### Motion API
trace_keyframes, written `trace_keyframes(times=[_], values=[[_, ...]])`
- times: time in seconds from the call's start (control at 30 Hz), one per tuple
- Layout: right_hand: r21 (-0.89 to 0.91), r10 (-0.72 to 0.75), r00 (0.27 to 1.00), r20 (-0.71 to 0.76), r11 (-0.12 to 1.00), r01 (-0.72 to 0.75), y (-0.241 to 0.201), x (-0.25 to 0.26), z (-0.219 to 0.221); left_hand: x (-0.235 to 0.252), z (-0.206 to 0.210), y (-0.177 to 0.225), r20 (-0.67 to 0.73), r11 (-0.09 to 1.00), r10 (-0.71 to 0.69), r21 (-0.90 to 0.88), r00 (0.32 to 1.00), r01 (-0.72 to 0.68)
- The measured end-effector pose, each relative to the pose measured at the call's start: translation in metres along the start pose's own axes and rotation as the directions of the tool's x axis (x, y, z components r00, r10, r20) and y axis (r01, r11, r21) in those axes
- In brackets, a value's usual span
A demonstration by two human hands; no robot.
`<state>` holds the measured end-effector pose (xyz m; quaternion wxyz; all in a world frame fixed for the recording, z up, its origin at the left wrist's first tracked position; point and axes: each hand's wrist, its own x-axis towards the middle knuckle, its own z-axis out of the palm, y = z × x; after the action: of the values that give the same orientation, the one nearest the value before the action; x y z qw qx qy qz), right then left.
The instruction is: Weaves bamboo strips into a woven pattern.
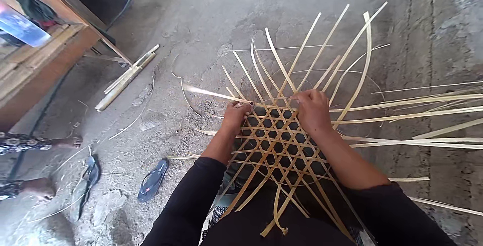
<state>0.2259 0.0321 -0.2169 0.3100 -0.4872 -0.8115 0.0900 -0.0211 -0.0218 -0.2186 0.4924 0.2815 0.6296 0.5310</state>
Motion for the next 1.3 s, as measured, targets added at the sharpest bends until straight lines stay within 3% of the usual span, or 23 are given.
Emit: trace_keyframes(times=[0.07, 0.13, 0.2, 0.23, 0.3, 0.33, 0.4, 0.5, 0.67, 0.73, 0.77, 0.83, 0.9, 0.97, 1.07, 1.13, 1.2, 1.23, 1.3], values=[[-0.004, -0.002, 1.000, -0.003, 1.000, 0.002, 0.000, -0.001, 0.000, 0.002, -0.007, 0.005, 0.100, 0.991, -0.118, -0.048, 0.988, 0.124], [-0.011, 0.003, 1.000, 0.003, 1.000, -0.003, -0.001, -0.001, 0.001, 0.002, -0.006, 0.002, 0.055, 0.992, -0.095, -0.079, 0.994, 0.099], [-0.016, 0.003, 1.000, 0.012, 1.000, -0.003, 0.000, 0.001, 0.003, -0.002, 0.007, -0.002, -0.135, 0.996, 0.080, -0.016, 0.988, -0.082], [-0.020, 0.001, 1.000, 0.015, 1.000, -0.001, 0.000, 0.001, 0.004, -0.006, 0.012, -0.004, -0.193, 0.970, 0.224, 0.136, 0.955, -0.200], [-0.027, 0.002, 1.000, 0.008, 1.000, -0.002, 0.000, 0.001, 0.005, -0.014, 0.017, 0.001, -0.072, 0.753, 0.481, 0.544, 0.874, -0.370], [-0.028, 0.005, 1.000, 0.001, 1.000, -0.005, 0.000, 0.001, 0.004, -0.018, 0.018, 0.010, 0.044, 0.612, 0.503, 0.687, 0.863, -0.392], [-0.025, 0.017, 1.000, 0.006, 1.000, -0.017, 0.000, 0.000, 0.002, -0.019, 0.015, 0.036, 0.177, 0.498, 0.324, 0.803, 0.929, -0.327], [-0.020, 0.026, 1.000, 0.014, 0.999, -0.026, 0.002, 0.000, 0.000, -0.005, -0.003, 0.059, 0.191, 0.556, 0.151, 0.795, 0.970, -0.243], [-0.014, 0.027, 0.998, 0.055, 1.000, -0.026, 0.005, 0.002, 0.001, 0.027, -0.015, 0.015, 0.128, 0.832, -0.025, 0.553, 0.991, -0.051], [0.005, 0.017, 0.997, 0.074, 1.000, -0.018, 0.005, 0.005, -0.003, 0.024, -0.013, 0.012, 0.070, 0.886, 0.004, 0.462, 0.998, -0.036], [0.015, 0.007, 0.997, 0.079, 1.000, -0.008, 0.005, 0.007, -0.007, 0.015, -0.010, 0.018, 0.017, 0.880, 0.109, 0.464, 0.994, -0.105], [0.020, -0.009, 0.997, 0.081, 1.000, 0.007, -0.001, 0.015, -0.021, -0.008, 0.005, 0.040, -0.005, 0.758, 0.403, 0.562, 0.915, -0.331], [0.004, -0.045, 0.995, 0.086, 0.999, 0.045, -0.011, 0.026, -0.040, -0.023, 0.024, 0.061, 0.180, 0.561, 0.566, 0.630, 0.804, -0.537], [-0.023, -0.084, 0.987, 0.139, 0.996, 0.088, -0.023, 0.035, -0.056, -0.022, 0.043, 0.075, 0.444, 0.370, 0.450, 0.697, 0.775, -0.614], [-0.050, -0.135, 0.972, 0.190, 0.988, 0.147, -0.033, 0.042, -0.074, -0.004, 0.059, 0.069, 0.587, 0.183, 0.246, 0.753, 0.771, -0.632], [-0.025, -0.015, 0.984, 0.176, 0.999, 0.020, -0.029, 0.046, -0.083, 0.001, 0.058, 0.067, 0.602, 0.162, 0.207, 0.756, 0.771, -0.634], [0.082, 0.251, 0.952, 0.174, 0.960, -0.268, -0.015, 0.056, -0.081, 0.004, 0.055, 0.065, 0.630, 0.160, 0.213, 0.731, 0.747, -0.663], [0.175, 0.354, 0.911, 0.213, 0.903, -0.392, -0.004, 0.063, -0.074, 0.005, 0.053, 0.066, 0.643, 0.170, 0.206, 0.719, 0.738, -0.674], [0.463, 0.389, 0.874, 0.292, 0.742, -0.485, 0.009, 0.067, -0.061, 0.007, 0.049, 0.069, 0.648, 0.293, 0.194, 0.679, 0.737, -0.673]])
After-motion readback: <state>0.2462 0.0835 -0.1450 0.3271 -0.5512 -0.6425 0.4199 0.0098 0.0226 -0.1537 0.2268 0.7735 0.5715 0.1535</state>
